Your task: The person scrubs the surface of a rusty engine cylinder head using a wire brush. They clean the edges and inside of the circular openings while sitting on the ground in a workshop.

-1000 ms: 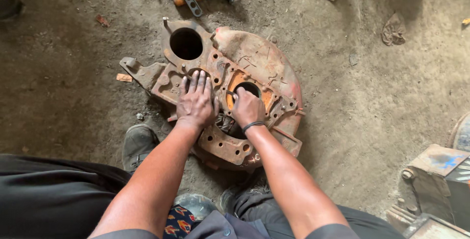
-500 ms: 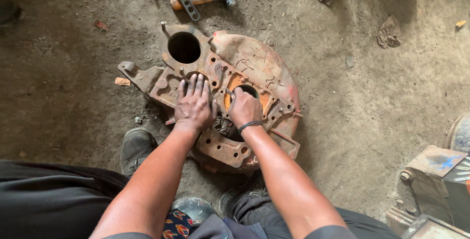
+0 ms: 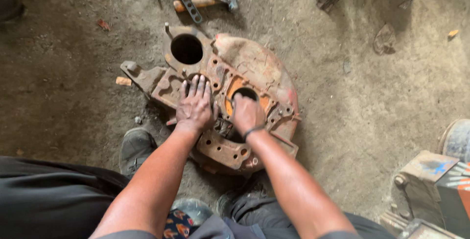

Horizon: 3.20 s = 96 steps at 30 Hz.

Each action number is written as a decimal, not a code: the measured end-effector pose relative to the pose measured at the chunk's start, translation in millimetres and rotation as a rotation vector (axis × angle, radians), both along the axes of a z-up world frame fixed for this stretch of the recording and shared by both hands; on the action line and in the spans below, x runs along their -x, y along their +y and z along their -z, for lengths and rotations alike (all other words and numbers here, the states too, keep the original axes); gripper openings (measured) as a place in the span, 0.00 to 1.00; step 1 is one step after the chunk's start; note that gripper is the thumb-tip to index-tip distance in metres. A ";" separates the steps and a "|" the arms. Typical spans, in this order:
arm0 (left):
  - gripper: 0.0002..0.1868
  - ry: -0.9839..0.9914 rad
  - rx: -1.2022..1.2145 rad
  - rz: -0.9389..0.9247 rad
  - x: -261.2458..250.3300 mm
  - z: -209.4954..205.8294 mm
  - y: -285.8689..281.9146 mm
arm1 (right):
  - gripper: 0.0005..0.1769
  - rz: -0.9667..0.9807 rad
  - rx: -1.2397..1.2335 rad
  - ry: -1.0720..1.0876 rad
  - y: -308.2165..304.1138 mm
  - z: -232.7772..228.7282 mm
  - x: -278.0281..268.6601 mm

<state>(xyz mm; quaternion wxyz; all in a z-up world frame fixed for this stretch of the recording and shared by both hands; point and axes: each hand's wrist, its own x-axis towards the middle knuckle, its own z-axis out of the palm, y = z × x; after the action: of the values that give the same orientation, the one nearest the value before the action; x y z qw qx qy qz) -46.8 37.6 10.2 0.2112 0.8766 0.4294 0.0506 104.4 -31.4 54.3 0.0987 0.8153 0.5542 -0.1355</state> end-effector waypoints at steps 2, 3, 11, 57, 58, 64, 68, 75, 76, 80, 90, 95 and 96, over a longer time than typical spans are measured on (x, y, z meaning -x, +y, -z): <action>0.39 -0.009 0.001 -0.010 0.4 -0.2 6.1 | 0.10 -0.006 0.040 0.032 -11.0 -2.8 9.1; 0.39 -0.007 0.017 -0.009 0.9 0.3 5.4 | 0.08 -0.048 0.016 0.025 -22.3 -4.9 14.2; 0.39 0.020 0.015 -0.008 -1.5 -3.3 5.8 | 0.15 -0.195 -0.016 0.077 -37.9 -23.6 -0.8; 0.40 0.078 -0.001 -0.002 -4.3 -9.1 4.8 | 0.30 0.052 -0.050 0.134 -39.5 -22.5 33.3; 0.39 0.082 0.011 -0.004 -4.6 -8.3 5.7 | 0.33 0.068 -0.020 0.128 -40.5 -23.9 38.6; 0.39 0.088 -0.023 0.001 -1.9 -4.4 3.1 | 0.21 0.087 -0.132 0.072 -11.3 -5.2 36.3; 0.40 0.061 -0.018 -0.008 -6.3 -5.2 7.4 | 0.29 0.144 -0.091 0.154 -18.3 -10.4 36.0; 0.40 0.070 -0.026 0.006 -4.2 -0.4 2.9 | 0.26 0.202 -0.091 0.138 -5.1 -0.6 30.9; 0.39 0.060 -0.026 -0.005 -3.7 -1.0 3.7 | 0.27 0.219 -0.106 0.136 1.3 -1.6 28.6; 0.38 0.065 -0.027 -0.007 -4.8 -1.7 4.0 | 0.30 0.175 -0.062 0.175 -10.1 -7.8 33.0; 0.39 0.113 0.005 0.014 -5.5 -2.9 4.2 | 0.29 0.240 -0.045 0.202 -12.7 -7.9 34.3; 0.40 0.096 0.005 -0.003 -4.8 0.6 4.1 | 0.28 0.148 -0.168 0.128 -22.0 1.1 42.3; 0.39 0.094 -0.014 -0.004 -5.6 3.0 5.1 | 0.28 0.146 -0.208 0.126 -12.4 6.3 34.7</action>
<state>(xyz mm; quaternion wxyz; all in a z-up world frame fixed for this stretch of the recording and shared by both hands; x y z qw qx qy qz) -41.2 42.7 7.2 0.1846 0.8786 0.4403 0.0129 69.7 -43.8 48.1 -0.0315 0.8492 0.5095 -0.1353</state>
